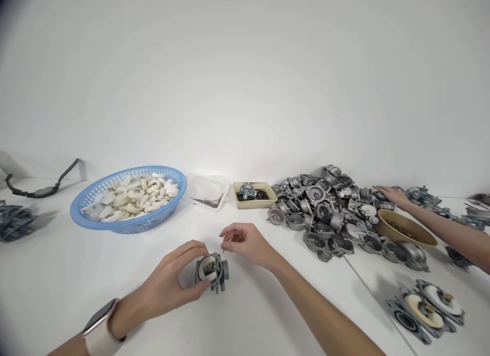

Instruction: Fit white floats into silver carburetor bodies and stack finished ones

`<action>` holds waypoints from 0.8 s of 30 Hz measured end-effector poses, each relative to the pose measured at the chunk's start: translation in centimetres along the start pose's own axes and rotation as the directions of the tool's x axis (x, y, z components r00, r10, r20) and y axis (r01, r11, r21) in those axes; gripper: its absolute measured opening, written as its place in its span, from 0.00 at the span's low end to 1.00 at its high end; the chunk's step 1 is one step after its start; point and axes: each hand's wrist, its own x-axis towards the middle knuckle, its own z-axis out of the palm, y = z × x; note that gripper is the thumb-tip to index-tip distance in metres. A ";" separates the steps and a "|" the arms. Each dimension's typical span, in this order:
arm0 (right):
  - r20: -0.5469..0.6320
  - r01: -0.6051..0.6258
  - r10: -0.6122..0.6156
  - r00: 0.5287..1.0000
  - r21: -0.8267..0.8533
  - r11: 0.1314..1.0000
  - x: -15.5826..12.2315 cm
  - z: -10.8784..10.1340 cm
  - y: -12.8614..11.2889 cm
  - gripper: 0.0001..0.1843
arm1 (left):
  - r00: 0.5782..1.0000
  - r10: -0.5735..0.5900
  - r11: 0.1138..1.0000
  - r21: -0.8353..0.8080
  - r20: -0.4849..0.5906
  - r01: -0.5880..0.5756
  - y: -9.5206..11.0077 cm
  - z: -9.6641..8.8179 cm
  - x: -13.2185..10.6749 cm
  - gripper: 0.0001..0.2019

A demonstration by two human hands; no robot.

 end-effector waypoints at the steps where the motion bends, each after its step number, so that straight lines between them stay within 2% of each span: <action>1: -0.023 -0.029 0.030 0.999 0.070 0.997 -0.9 0.5 0.4 0.20 | 1.000 -0.007 1.000 -0.001 -0.002 0.007 0.2 0.1 0.0 0.15; 4: -0.094 -0.088 0.113 0.989 0.234 0.968 -2.0 1.8 1.2 0.19 | 0.999 -0.036 0.999 -0.005 -0.004 0.036 0.4 0.3 0.1 0.13; 8: -0.132 -0.122 0.180 0.975 0.362 0.924 -1.7 3.2 1.3 0.18 | 0.999 -0.031 0.999 0.005 0.006 0.031 0.1 0.6 0.1 0.17; 12: -0.141 -0.144 0.220 0.965 0.420 0.896 -1.8 3.6 1.5 0.17 | 0.997 -0.068 0.997 -0.025 0.022 0.069 -0.1 0.8 0.0 0.17; 20: -0.087 -0.165 0.246 0.965 0.524 0.835 -2.4 3.7 1.6 0.18 | 0.962 -0.255 0.947 -0.178 0.098 0.269 1.1 0.6 0.5 0.15; 24: -0.070 -0.188 0.274 0.959 0.566 0.803 -2.6 3.9 0.8 0.17 | 0.955 -0.271 0.934 -0.207 0.119 0.291 1.3 0.5 0.5 0.15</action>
